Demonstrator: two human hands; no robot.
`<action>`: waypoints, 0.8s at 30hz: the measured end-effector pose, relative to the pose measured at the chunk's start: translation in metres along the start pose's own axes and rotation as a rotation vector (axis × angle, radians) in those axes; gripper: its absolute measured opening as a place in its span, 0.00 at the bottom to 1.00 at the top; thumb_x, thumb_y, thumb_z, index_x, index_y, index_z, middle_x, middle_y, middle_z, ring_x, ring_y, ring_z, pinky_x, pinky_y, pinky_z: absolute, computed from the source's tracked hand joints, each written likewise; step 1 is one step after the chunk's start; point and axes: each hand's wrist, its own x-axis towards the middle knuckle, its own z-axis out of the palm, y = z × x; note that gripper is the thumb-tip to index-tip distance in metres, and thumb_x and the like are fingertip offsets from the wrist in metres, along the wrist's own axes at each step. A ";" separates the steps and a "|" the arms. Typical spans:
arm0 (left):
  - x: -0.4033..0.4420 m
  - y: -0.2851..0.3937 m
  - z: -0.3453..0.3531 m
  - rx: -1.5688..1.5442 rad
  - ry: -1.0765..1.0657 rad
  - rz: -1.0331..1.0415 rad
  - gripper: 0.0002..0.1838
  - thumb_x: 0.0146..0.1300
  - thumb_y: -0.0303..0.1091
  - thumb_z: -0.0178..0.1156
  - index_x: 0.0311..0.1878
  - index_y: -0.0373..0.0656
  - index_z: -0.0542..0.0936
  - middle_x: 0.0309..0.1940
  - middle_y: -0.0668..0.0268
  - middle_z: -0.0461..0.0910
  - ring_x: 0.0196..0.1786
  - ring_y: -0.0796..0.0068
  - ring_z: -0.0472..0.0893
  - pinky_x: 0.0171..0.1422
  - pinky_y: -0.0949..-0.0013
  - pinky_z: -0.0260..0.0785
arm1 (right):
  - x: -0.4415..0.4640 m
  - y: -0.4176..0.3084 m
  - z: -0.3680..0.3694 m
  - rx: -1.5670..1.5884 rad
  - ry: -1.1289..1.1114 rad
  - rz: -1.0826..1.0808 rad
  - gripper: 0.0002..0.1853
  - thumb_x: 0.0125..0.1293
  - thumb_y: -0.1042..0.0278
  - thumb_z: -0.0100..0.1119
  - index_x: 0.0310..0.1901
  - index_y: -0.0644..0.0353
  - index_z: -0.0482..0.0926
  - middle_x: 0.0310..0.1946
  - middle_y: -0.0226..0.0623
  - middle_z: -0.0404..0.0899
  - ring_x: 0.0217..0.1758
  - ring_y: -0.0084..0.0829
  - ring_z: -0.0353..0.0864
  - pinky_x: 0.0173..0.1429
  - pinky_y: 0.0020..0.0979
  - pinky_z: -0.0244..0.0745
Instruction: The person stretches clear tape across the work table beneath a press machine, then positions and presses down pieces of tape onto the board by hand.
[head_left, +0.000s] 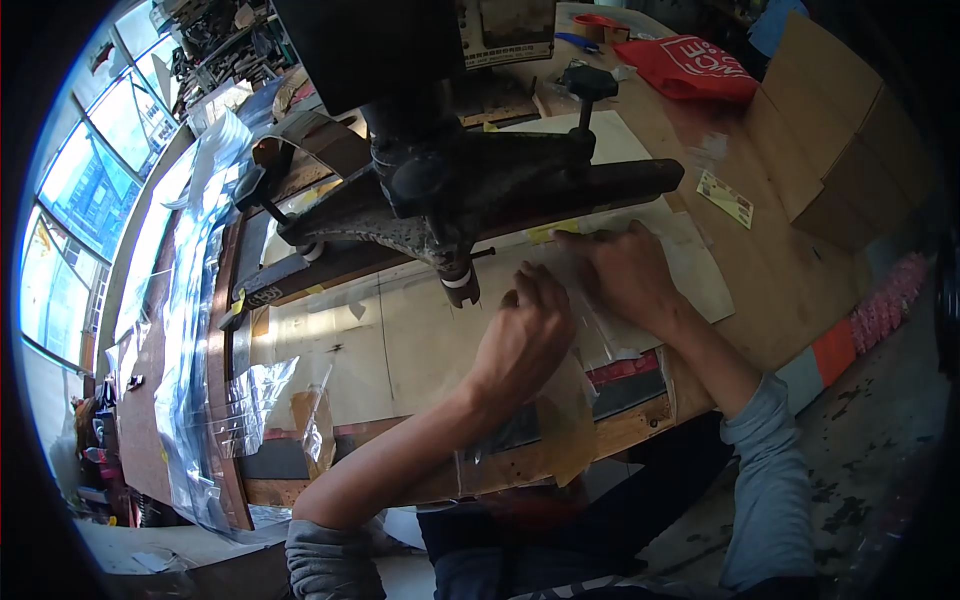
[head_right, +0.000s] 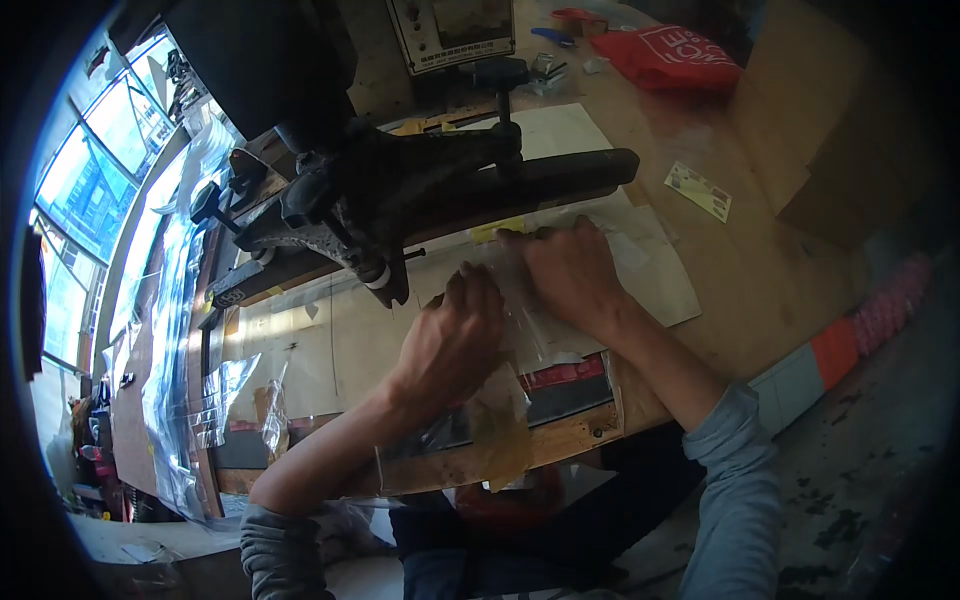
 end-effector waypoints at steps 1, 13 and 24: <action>-0.003 0.001 0.004 0.000 0.027 0.004 0.23 0.50 0.29 0.56 0.47 0.20 0.74 0.46 0.37 0.75 0.49 0.53 0.79 0.47 0.69 0.77 | 0.000 0.000 0.004 -0.017 0.035 -0.023 0.20 0.55 0.70 0.58 0.52 0.48 0.80 0.29 0.41 0.82 0.32 0.39 0.81 0.43 0.37 0.71; -0.006 0.004 0.014 0.007 0.020 -0.020 0.27 0.50 0.28 0.55 0.50 0.16 0.69 0.50 0.31 0.71 0.54 0.47 0.77 0.42 0.69 0.80 | 0.004 -0.021 0.006 -0.111 0.067 -0.028 0.24 0.59 0.63 0.51 0.58 0.57 0.73 0.17 0.39 0.78 0.21 0.38 0.81 0.35 0.40 0.73; -0.005 0.007 0.016 -0.016 -0.006 -0.033 0.32 0.47 0.33 0.59 0.53 0.16 0.67 0.52 0.30 0.69 0.55 0.45 0.76 0.42 0.67 0.80 | 0.001 -0.004 0.016 -0.136 0.097 -0.124 0.31 0.54 0.61 0.57 0.63 0.48 0.70 0.18 0.37 0.79 0.21 0.40 0.81 0.36 0.41 0.74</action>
